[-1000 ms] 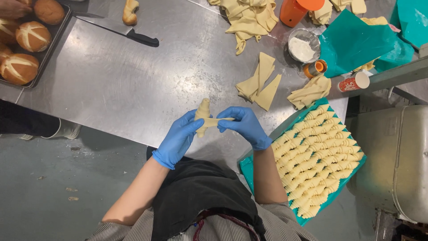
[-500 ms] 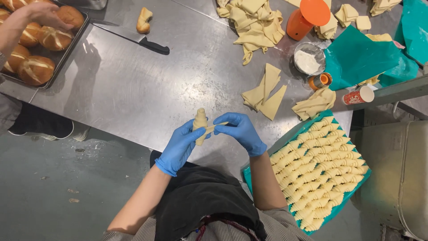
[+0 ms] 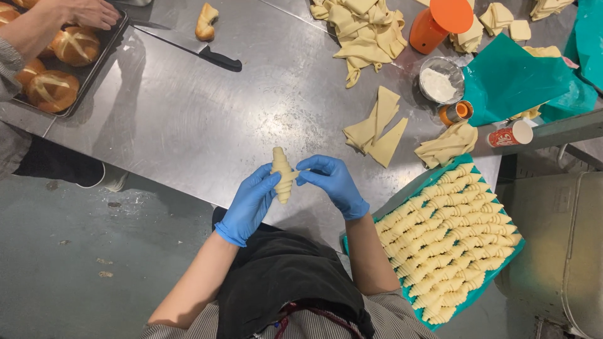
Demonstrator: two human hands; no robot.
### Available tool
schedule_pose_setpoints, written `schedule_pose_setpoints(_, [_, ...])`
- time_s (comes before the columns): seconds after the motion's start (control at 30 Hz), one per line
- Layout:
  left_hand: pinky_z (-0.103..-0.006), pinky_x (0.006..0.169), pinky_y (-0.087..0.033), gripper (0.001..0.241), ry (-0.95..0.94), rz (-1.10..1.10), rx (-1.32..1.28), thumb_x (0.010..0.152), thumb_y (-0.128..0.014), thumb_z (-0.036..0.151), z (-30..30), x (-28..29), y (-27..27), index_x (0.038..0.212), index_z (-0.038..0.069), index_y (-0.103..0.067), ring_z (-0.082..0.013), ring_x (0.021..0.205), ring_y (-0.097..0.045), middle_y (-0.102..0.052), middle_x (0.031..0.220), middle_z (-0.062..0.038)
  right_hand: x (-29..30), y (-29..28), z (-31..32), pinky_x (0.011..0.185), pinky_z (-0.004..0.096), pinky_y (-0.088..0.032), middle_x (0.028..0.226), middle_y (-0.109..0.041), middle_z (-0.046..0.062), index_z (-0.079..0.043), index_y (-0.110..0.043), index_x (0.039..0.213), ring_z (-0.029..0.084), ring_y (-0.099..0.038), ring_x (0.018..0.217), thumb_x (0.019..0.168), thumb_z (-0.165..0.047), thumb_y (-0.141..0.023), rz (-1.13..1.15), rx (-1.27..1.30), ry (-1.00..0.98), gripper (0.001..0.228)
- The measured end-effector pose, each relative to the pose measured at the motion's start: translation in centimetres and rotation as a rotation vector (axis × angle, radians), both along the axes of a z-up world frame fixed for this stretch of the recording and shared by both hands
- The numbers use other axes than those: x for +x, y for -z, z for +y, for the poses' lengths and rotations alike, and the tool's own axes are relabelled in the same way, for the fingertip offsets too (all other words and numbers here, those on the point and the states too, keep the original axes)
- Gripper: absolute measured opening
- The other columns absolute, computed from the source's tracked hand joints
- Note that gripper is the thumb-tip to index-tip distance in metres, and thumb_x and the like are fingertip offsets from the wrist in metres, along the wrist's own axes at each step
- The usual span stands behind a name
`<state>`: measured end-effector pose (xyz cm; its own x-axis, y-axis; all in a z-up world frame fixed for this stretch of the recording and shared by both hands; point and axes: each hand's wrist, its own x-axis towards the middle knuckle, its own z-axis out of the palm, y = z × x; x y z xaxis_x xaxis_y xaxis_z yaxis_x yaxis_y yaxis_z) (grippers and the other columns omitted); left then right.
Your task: Roll pieces of dough into croissant shapes and place them onto a tray.
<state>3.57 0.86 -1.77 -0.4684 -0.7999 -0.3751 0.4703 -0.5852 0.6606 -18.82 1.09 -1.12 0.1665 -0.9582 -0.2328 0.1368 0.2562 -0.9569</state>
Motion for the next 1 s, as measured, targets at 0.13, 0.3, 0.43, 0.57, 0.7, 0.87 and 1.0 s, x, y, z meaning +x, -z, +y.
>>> schedule_pose_setpoints(0.13, [-0.0307, 0.101, -0.049, 0.052, -0.002, 0.007, 0.016, 0.097, -0.065, 0.016, -0.2, -0.2, -0.8, 0.142, -0.005, -0.051, -0.0164, 0.116, -0.062, -0.064, 0.125, -0.012, 0.1, 0.1, 0.0, 0.088, 0.03, -0.057, 0.097, -0.076, 0.009, 0.003, -0.076, 0.106, 0.016, -0.071, 0.092, 0.088, -0.003, -0.076, 0.06, -0.044, -0.006, 0.019])
schedule_pose_setpoints(0.3, [-0.0334, 0.106, -0.048, 0.049, -0.002, 0.054, -0.016, 0.1, -0.061, 0.016, -0.4, -0.3, -0.4, 0.142, -0.007, -0.049, -0.0194, 0.12, -0.061, -0.063, 0.129, -0.014, -0.3, 1.0, 0.0, 0.087, 0.03, -0.058, 0.097, -0.076, 0.007, 0.0, -0.076, 0.103, 0.016, -0.072, 0.091, 0.089, -0.005, -0.074, -0.004, -0.004, 0.029, 0.015])
schedule_pose_setpoints(0.43, [-0.0331, 0.106, -0.047, 0.047, 0.005, 0.088, -0.005, 0.102, -0.059, 0.015, -0.5, -0.9, -0.8, 0.142, -0.009, -0.05, -0.0193, 0.121, -0.06, -0.062, 0.13, -0.015, -0.6, 1.4, 0.0, 0.087, 0.03, -0.056, 0.096, -0.075, 0.009, 0.003, -0.078, 0.105, 0.015, -0.068, 0.091, 0.091, -0.002, -0.075, 0.016, -0.047, 0.005, 0.016])
schedule_pose_setpoints(0.57, [-0.0333, 0.106, -0.047, 0.048, 0.036, 0.092, -0.02, 0.101, -0.06, 0.015, -0.6, -1.2, -0.6, 0.142, -0.007, -0.05, -0.0194, 0.12, -0.061, -0.062, 0.13, -0.015, -0.8, 1.7, 0.2, 0.087, 0.03, -0.057, 0.096, -0.075, 0.008, 0.002, -0.076, 0.105, 0.015, -0.071, 0.091, 0.09, -0.003, -0.073, -0.035, -0.026, 0.027, 0.016])
schedule_pose_setpoints(0.7, [-0.0383, 0.105, -0.049, 0.048, 0.102, 0.165, -0.061, 0.103, -0.059, 0.019, -0.6, -1.3, -0.3, 0.142, -0.008, -0.051, -0.0226, 0.118, -0.061, -0.062, 0.131, -0.017, -2.0, 4.9, 0.8, 0.089, 0.032, -0.057, 0.1, -0.075, 0.011, 0.003, -0.074, 0.105, 0.018, -0.071, 0.094, 0.091, -0.002, -0.077, -0.105, -0.056, 0.004, 0.015])
schedule_pose_setpoints(0.87, [-0.0413, 0.105, -0.049, 0.048, 0.256, 0.225, 0.047, 0.104, -0.052, 0.025, -0.7, -2.9, -1.1, 0.139, -0.007, -0.054, -0.0233, 0.121, -0.062, -0.064, 0.132, -0.015, -2.3, 1.1, 1.8, 0.102, 0.032, -0.051, 0.121, -0.064, 0.009, 0.0, -0.059, 0.129, 0.016, -0.062, 0.114, 0.088, -0.005, -0.081, -0.109, -0.12, 0.025, 0.046])
schedule_pose_setpoints(1.0, [-0.0442, 0.1, -0.052, 0.048, 0.471, 0.189, 0.139, 0.103, -0.048, 0.027, -0.1, -5.7, 2.0, 0.139, -0.003, -0.055, -0.0241, 0.118, -0.065, -0.066, 0.133, -0.012, -3.6, -1.2, 4.5, 0.107, 0.034, -0.051, 0.141, -0.061, 0.008, -0.001, -0.06, 0.138, 0.019, -0.063, 0.125, 0.083, -0.014, -0.078, -0.14, -0.198, -0.033, 0.06])
